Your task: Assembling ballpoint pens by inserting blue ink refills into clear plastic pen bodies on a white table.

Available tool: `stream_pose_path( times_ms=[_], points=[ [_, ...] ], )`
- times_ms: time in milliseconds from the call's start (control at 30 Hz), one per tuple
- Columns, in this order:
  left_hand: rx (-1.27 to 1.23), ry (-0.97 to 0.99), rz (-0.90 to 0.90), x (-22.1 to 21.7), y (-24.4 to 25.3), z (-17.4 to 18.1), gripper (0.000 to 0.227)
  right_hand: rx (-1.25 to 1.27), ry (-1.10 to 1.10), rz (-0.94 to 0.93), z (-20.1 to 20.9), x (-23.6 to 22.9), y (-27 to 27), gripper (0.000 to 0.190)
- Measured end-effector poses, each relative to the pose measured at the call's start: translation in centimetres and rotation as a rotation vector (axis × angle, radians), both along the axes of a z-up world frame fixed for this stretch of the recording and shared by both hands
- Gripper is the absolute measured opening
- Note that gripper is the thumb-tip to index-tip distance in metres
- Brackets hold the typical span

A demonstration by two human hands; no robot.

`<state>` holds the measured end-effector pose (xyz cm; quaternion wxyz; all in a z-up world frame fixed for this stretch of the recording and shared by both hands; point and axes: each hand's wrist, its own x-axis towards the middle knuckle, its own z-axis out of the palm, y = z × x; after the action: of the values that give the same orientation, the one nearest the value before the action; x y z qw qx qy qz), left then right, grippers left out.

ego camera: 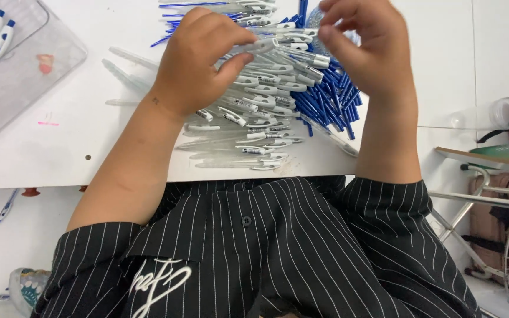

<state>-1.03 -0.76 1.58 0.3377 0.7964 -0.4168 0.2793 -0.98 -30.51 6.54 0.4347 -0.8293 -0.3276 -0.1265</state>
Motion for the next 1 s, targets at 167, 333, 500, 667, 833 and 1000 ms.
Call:
stream_pose_path(
  times_ms=[167, 333, 500, 667, 833, 1000],
  points=[
    [-0.023, -0.058, -0.024, -0.3, 0.0, 0.4, 0.022, -0.081, -0.098, 0.083, 1.3, -1.8, 2.4, 0.009],
    [-0.02, -0.061, -0.029, -0.3, 0.0, 0.4, 0.023, -0.078, -0.089, 0.104, 1.3, -2.1, 2.7, 0.01],
    [0.018, -0.054, -0.018, -0.4, -0.1, 0.5, 0.024, -0.128, -0.148, 0.115, 0.9, -2.0, 2.8, 0.01],
    [0.043, -0.079, -0.026, -0.5, -0.4, 0.4, 0.023, -0.178, -0.223, 0.107, -0.2, -1.4, 2.4, 0.029],
    [0.022, -0.059, 0.009, -0.2, 0.7, 0.3, 0.019, -0.254, -0.087, -0.21, 0.0, -1.6, -1.9, 0.01],
    [-0.038, -0.044, 0.09, -0.3, 1.1, 0.8, 0.011, -0.436, 0.272, -0.587, -1.6, -3.0, -7.3, 0.014]
  ],
)
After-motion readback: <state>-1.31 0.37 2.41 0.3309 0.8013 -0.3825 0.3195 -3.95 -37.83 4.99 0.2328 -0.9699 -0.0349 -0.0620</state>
